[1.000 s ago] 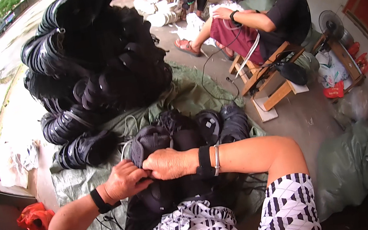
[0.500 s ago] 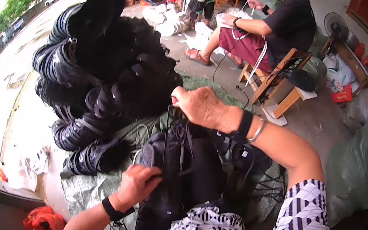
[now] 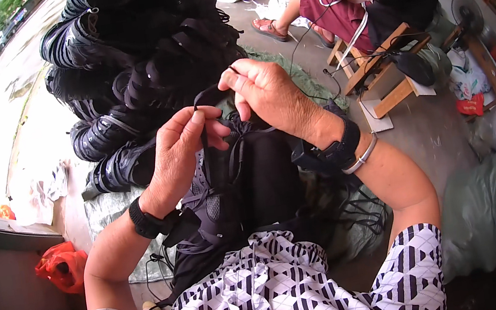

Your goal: The person is sitting on the floor and lacing a black sneaker. They thread the laces through the eyelets, pull them tight, and tie a knot. The person is surrounded by a large pile of similar black shoes.

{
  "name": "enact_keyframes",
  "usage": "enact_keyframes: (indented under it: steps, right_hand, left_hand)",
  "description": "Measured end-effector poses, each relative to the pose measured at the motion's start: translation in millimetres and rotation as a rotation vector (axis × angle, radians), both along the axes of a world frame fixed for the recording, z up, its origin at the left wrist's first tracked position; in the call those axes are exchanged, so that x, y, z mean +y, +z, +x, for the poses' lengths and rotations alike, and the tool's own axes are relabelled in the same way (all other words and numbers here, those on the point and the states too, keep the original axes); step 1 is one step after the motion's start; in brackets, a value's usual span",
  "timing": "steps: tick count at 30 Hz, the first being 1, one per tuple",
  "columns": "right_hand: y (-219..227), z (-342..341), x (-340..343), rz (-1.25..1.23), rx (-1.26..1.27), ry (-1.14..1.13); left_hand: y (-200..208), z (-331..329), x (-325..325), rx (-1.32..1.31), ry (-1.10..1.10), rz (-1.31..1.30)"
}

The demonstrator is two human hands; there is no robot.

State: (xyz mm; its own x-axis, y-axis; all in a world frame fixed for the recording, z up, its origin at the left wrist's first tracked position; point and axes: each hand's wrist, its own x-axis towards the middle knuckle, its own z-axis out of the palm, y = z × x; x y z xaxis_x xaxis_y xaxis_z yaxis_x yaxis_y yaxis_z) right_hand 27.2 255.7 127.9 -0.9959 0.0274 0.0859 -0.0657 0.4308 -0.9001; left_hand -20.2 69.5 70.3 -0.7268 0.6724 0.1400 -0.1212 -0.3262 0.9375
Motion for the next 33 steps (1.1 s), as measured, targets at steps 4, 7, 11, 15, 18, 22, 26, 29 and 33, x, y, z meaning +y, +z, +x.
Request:
enact_keyframes:
  steps: [4,7,11,15,18,22,26,29,33]
  right_hand:
    - [-4.1,2.4,0.1,-0.324,-0.203,-0.005]
    - [-13.4,6.0,-5.1,-0.545,-0.238,0.057]
    - [-24.3,8.6,-15.7,-0.620,-0.129,0.176]
    - [-21.9,2.2,-33.5,-0.690,-0.112,0.111]
    - [-17.9,-4.3,-37.1,-0.662,-0.072,-0.010]
    - [-29.0,-9.0,-9.4,-0.825,-0.060,0.045]
    - [-35.5,-19.4,44.7,-0.865,-0.295,-0.088]
    - [35.0,-28.7,131.0,-0.800,-0.068,0.061]
    - [132.0,32.7,259.9,-0.854,0.333,-0.236]
  left_hand:
    - [2.4,5.4,-1.0,-0.113,-0.070,0.059]
    - [4.1,9.2,-1.7,-0.152,-0.047,0.057]
    - [8.9,18.3,1.6,-0.120,0.059,-0.002]
    - [8.9,17.8,9.3,-0.032,0.134,-0.066]
    - [-6.8,13.6,2.1,0.453,0.230,-0.188]
    - [-52.7,35.4,-45.2,1.087,0.319,-0.728]
    - [-89.7,45.8,-68.3,1.078,0.137,-0.770]
    - [-98.8,44.3,-70.0,1.116,0.151,-0.759]
    - [-99.1,45.8,-68.9,1.142,0.152,-0.800]
